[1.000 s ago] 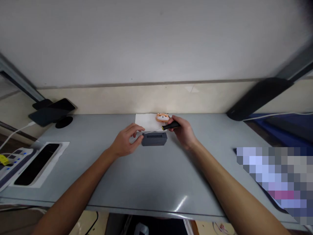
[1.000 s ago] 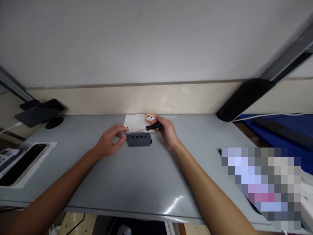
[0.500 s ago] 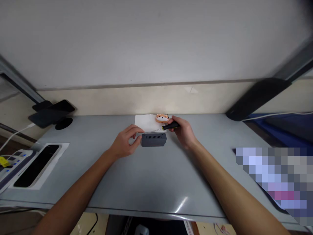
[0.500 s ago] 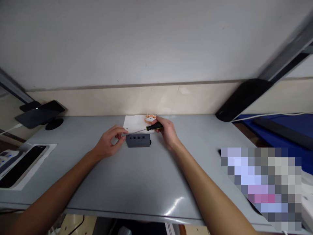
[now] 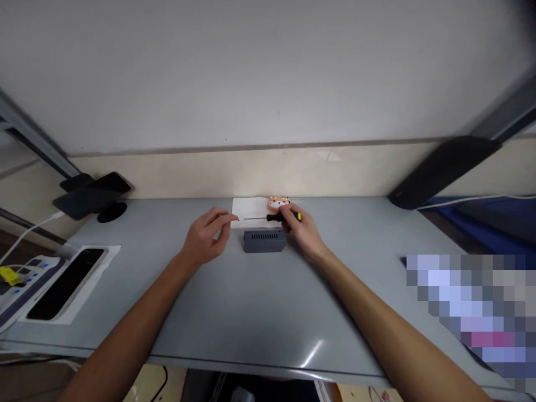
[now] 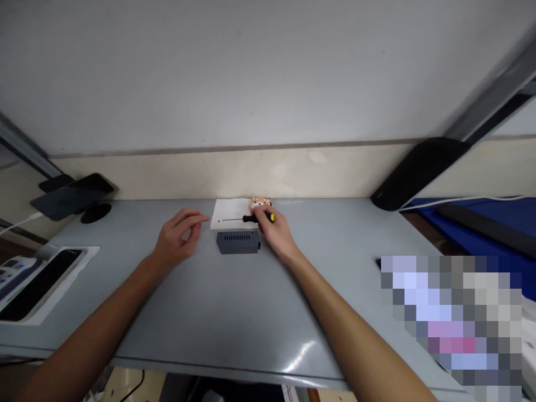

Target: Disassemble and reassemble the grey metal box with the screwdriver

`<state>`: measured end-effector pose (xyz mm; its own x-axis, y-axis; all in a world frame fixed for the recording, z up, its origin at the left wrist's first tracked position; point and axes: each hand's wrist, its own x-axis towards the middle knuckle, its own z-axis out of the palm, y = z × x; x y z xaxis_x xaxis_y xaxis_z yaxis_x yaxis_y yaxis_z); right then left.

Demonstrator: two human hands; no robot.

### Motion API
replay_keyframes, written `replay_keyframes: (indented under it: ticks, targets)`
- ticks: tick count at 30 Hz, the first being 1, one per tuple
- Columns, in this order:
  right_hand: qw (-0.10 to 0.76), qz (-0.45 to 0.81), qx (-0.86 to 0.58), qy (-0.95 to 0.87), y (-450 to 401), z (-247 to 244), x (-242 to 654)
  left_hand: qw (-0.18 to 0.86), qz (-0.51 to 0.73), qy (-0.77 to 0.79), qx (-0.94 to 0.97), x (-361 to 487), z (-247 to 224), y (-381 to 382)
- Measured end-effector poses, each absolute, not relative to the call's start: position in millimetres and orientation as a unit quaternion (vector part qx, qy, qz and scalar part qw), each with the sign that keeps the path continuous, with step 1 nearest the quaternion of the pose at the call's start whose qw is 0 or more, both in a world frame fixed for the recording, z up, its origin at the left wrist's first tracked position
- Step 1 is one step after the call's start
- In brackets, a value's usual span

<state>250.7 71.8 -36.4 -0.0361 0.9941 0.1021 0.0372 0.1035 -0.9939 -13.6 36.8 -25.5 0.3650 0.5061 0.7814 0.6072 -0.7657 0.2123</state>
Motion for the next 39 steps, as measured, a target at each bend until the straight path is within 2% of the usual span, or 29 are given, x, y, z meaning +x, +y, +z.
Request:
replay_keyframes:
  ticks: [5,13,24,27,32,36,39]
  targets:
    - [0.469,0.460,-0.495,-0.569,68,-44,243,0.067,-0.474,-0.339,-0.810,-12,-27,35]
    - [0.450,0.468,-0.499,-0.574,67,-39,244,0.018,-0.327,-0.322,-0.888,7,-34,26]
    - [0.438,0.475,-0.509,-0.568,67,-41,245,-0.028,-0.356,-0.320,-0.878,-17,-20,33]
    - [0.463,0.487,-0.509,-0.538,70,-38,249,-0.004,-0.379,-0.317,-0.869,-17,-21,35]
    - [0.572,0.532,-0.445,-0.438,84,-31,268,0.088,-0.412,-0.378,-0.824,8,-28,24]
    - [0.631,0.542,-0.427,-0.354,94,-26,287,0.057,-0.395,-0.403,-0.823,28,-32,13]
    - [0.639,0.536,-0.431,-0.345,96,-23,293,0.019,-0.352,-0.387,-0.852,30,-32,11]
